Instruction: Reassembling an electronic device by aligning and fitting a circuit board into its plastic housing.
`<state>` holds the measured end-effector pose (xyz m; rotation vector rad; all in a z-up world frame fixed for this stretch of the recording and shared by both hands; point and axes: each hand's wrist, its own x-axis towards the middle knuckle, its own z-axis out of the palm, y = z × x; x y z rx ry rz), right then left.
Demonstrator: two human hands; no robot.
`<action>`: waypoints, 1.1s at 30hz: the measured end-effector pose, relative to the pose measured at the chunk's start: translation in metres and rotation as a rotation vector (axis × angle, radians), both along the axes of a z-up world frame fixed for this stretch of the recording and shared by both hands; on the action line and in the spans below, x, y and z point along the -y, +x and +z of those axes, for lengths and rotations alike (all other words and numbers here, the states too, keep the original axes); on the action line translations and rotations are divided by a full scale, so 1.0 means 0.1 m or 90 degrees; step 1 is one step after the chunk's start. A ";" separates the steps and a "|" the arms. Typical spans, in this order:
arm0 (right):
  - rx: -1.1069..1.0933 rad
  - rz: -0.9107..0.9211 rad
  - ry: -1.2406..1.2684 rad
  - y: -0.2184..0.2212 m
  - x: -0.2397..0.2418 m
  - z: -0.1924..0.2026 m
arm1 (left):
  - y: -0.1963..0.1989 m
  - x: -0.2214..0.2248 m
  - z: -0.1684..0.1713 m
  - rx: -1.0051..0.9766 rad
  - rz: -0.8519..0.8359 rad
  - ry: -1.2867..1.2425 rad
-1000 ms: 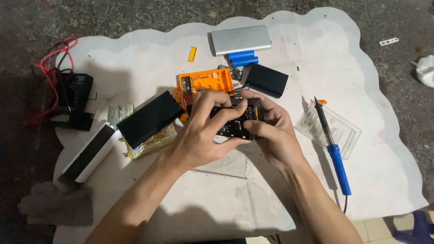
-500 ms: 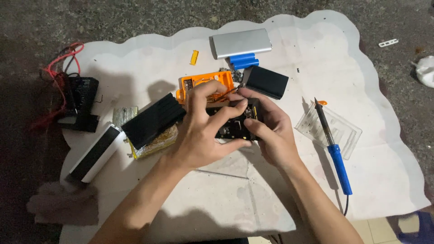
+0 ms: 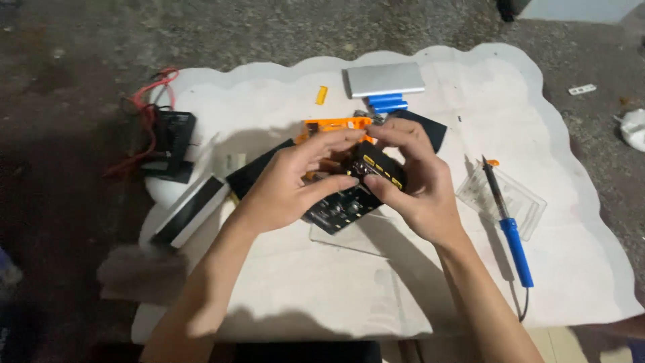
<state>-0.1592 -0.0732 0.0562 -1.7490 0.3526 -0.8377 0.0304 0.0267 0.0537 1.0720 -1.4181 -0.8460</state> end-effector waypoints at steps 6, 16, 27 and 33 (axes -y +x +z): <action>0.085 -0.035 -0.057 0.15 -0.14 -0.33 | 0.14 -0.20 -0.25 -0.163 0.017 -0.114; 0.187 -0.091 -0.121 0.24 -0.19 -0.83 | 0.20 -0.25 -0.49 -0.139 0.073 -0.264; 0.202 -0.048 -0.140 0.26 -0.28 -0.63 | 0.17 -0.27 -0.57 -0.184 0.068 -0.228; 0.188 -0.051 -0.104 0.12 -0.25 -0.70 | 0.14 -0.25 -0.60 -0.210 0.042 -0.227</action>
